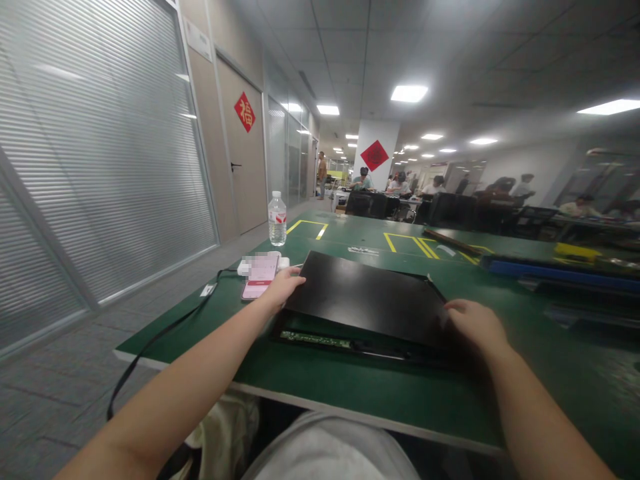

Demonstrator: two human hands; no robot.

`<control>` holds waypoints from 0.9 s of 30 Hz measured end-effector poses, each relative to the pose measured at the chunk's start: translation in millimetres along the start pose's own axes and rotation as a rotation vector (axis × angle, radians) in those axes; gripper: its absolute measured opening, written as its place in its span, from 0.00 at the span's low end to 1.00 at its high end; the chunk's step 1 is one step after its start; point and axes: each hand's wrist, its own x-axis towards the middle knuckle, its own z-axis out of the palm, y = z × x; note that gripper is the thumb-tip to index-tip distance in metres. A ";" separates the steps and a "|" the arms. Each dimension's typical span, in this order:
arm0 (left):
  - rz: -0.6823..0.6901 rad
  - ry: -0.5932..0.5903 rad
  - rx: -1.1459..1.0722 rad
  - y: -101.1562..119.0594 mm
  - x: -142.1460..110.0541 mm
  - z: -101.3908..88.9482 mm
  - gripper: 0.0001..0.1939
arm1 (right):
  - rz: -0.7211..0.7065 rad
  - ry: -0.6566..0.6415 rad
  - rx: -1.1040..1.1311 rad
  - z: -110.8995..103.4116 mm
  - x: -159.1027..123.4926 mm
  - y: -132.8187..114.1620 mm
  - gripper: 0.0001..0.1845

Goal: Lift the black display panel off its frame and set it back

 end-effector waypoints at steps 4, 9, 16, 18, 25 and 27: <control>0.014 0.015 0.046 0.1 0.0 -1.3 0.17 | 0.026 -0.001 0.028 0.5 1.3 1.9 0.21; 0.041 0.043 0.079 -3.4 5.9 -4.9 0.17 | 0.004 0.011 0.032 3.9 4.5 5.3 0.21; 0.052 0.014 0.033 -10.8 13.5 -9.5 0.20 | 0.015 0.043 0.095 7.4 8.7 10.4 0.19; 0.059 -0.001 0.022 -12.6 14.3 -10.1 0.21 | 0.029 0.044 0.128 8.3 10.1 12.4 0.19; 0.137 -0.015 0.037 -13.6 16.5 -11.0 0.17 | 0.018 0.053 0.115 9.4 11.7 15.5 0.18; 0.146 0.005 0.111 -13.5 17.7 -12.4 0.18 | 0.020 0.048 0.114 8.4 11.5 15.1 0.18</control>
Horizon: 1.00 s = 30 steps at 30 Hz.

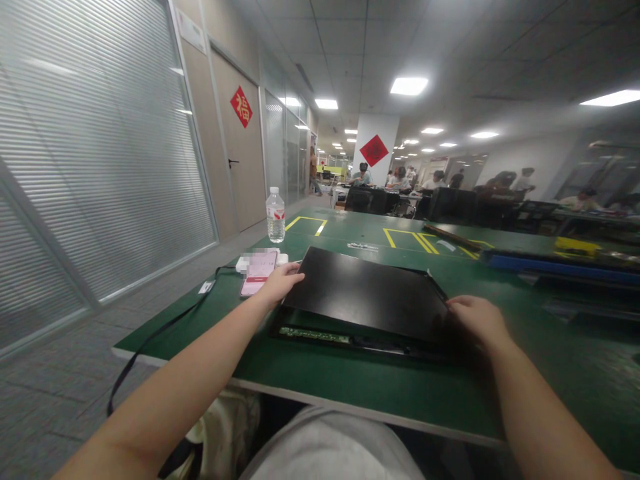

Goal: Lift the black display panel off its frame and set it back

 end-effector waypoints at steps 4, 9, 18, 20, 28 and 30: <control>-0.001 -0.008 0.195 -2.9 1.7 -3.1 0.16 | 0.020 -0.004 0.019 -1.0 0.9 -0.6 0.18; 0.098 0.012 0.459 -9.6 4.5 -6.2 0.09 | 0.025 -0.016 0.047 -0.5 1.9 0.0 0.17; 0.287 -0.056 0.675 -15.2 10.7 -10.3 0.00 | 0.007 0.021 0.047 0.9 2.5 1.2 0.15; 0.288 -0.052 0.720 -16.8 11.4 -10.0 0.02 | 0.003 0.022 0.047 1.7 2.8 1.9 0.15; 0.293 -0.103 0.925 -23.3 18.8 -9.9 0.15 | -0.008 -0.006 0.007 -0.4 0.9 -1.3 0.17; 0.299 -0.116 0.944 -23.9 20.4 -11.0 0.18 | 0.011 -0.022 0.013 -1.0 0.3 -2.9 0.17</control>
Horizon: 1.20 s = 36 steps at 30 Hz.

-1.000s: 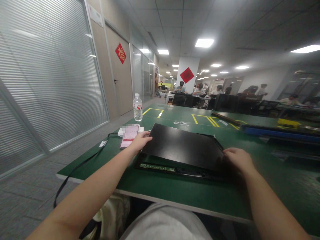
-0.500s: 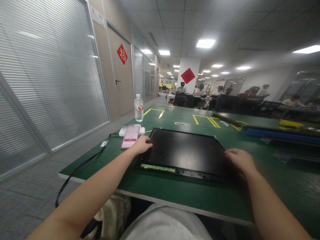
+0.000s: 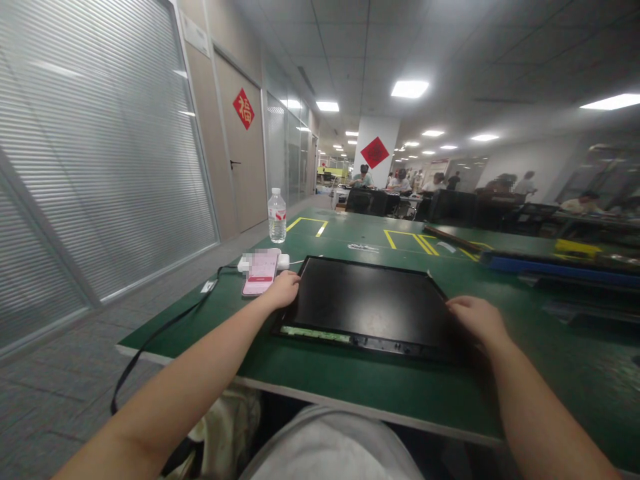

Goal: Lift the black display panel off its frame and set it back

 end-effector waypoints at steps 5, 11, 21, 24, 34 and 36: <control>0.026 0.005 -0.007 1.0 -0.8 -3.2 0.21 | -0.022 0.035 0.012 -0.3 -1.2 -0.6 0.15; 0.011 -0.005 -0.020 8.8 -5.2 -9.4 0.22 | -0.021 0.056 0.029 -0.3 -1.0 1.0 0.14; 0.010 0.005 -0.003 9.3 -4.9 -10.2 0.19 | -0.003 0.047 0.057 2.4 2.8 4.0 0.15; 0.013 0.010 -0.035 8.5 -4.7 -10.0 0.18 | -0.011 0.047 0.079 4.2 5.3 6.9 0.13; -0.013 0.062 -0.096 3.3 -3.6 -5.8 0.14 | 0.000 0.002 0.117 3.1 7.2 7.9 0.13; -0.032 0.077 -0.098 2.8 -3.6 -4.0 0.14 | -0.002 0.000 0.106 1.9 5.7 6.3 0.14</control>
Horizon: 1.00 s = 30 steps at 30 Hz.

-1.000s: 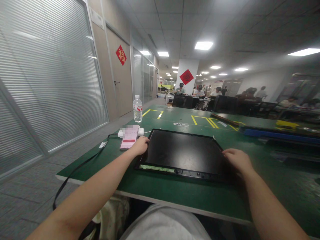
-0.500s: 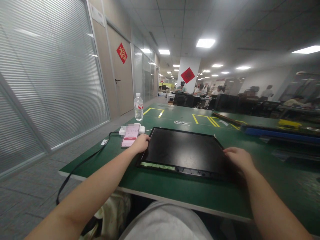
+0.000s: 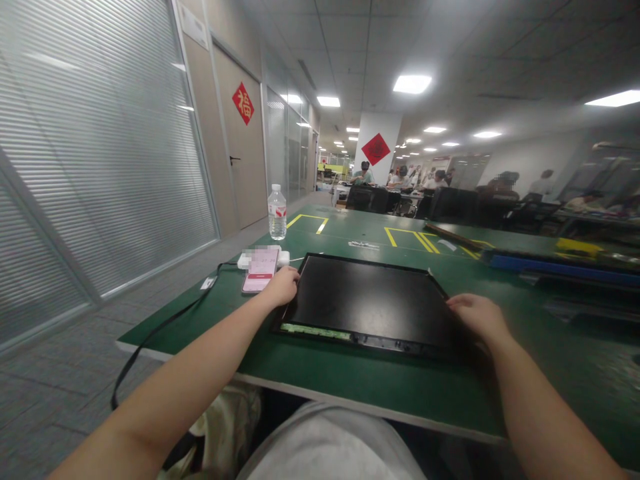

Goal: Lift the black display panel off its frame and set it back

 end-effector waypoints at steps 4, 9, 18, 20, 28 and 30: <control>0.009 -0.025 0.050 1.8 -1.4 1.5 0.16 | -0.005 0.004 -0.045 0.0 -1.9 -2.3 0.14; 0.015 -0.059 0.105 8.2 -3.6 -0.1 0.16 | -0.022 0.022 -0.074 3.0 -1.0 -0.5 0.15; 0.077 -0.087 0.148 18.9 -16.4 -5.7 0.26 | -0.060 0.002 -0.120 2.9 -3.8 -1.7 0.16; 0.149 -0.149 0.192 21.0 -20.3 -8.4 0.28 | -0.101 0.011 -0.111 3.1 -6.9 -5.6 0.18; 0.357 -0.454 0.138 32.8 -30.2 -22.8 0.35 | -0.329 -0.128 -0.087 15.3 -5.2 -6.0 0.23; 0.364 -0.487 0.139 33.3 -31.1 -24.8 0.38 | -0.325 -0.152 -0.101 17.7 -2.7 -2.5 0.21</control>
